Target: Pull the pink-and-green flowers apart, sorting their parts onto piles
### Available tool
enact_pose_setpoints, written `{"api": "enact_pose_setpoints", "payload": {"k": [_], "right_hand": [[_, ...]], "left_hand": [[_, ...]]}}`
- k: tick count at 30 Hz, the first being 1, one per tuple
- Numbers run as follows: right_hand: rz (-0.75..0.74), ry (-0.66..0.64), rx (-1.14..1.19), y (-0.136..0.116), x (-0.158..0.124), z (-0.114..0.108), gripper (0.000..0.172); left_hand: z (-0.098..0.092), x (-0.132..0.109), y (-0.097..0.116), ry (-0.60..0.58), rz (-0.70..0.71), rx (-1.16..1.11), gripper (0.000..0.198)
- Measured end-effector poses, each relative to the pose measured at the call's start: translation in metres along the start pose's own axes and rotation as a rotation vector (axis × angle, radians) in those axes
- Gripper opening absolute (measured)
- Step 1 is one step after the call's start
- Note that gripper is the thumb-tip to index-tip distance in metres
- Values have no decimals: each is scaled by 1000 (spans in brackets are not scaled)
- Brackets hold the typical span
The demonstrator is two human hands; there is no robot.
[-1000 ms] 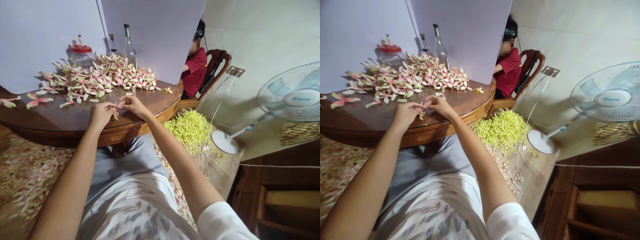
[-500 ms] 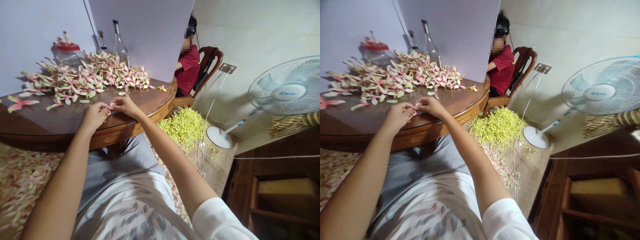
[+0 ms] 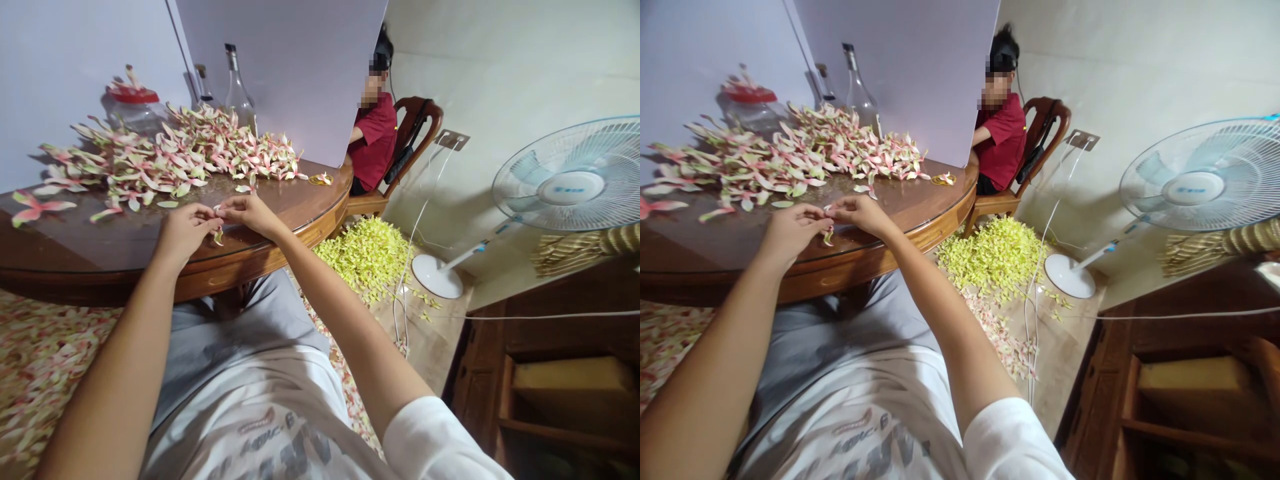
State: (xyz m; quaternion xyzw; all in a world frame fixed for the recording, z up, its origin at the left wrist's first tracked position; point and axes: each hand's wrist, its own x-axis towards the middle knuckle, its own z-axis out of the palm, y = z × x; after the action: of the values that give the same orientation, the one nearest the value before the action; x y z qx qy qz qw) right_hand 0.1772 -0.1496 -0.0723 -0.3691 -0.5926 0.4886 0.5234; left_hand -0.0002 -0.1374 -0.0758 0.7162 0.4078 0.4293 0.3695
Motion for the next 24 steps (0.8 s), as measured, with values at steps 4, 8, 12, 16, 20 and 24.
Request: {"api": "enact_pose_setpoints", "payload": {"k": [4,8,12,16,20,24], "right_hand": [[13,-12,67,0,-1,1,25],[14,-6,77,-1,-2,2,24],[2,10,29,-2,-3,2,25],[-19,29,-52,-9,-7,5,20],[-23,69,-138,-17,-11,6,21],[-45,63,-131,-16,-11,5,23]], "left_hand": [[0,0,2,20,-16,-45,15],[0,1,2,33,-14,-87,18],[0,2,0,30,-3,-142,23],[0,4,-2,46,0,-174,21],[-1,7,-6,20,31,-141,20],[-4,8,-10,-3,84,-86,17]]}}
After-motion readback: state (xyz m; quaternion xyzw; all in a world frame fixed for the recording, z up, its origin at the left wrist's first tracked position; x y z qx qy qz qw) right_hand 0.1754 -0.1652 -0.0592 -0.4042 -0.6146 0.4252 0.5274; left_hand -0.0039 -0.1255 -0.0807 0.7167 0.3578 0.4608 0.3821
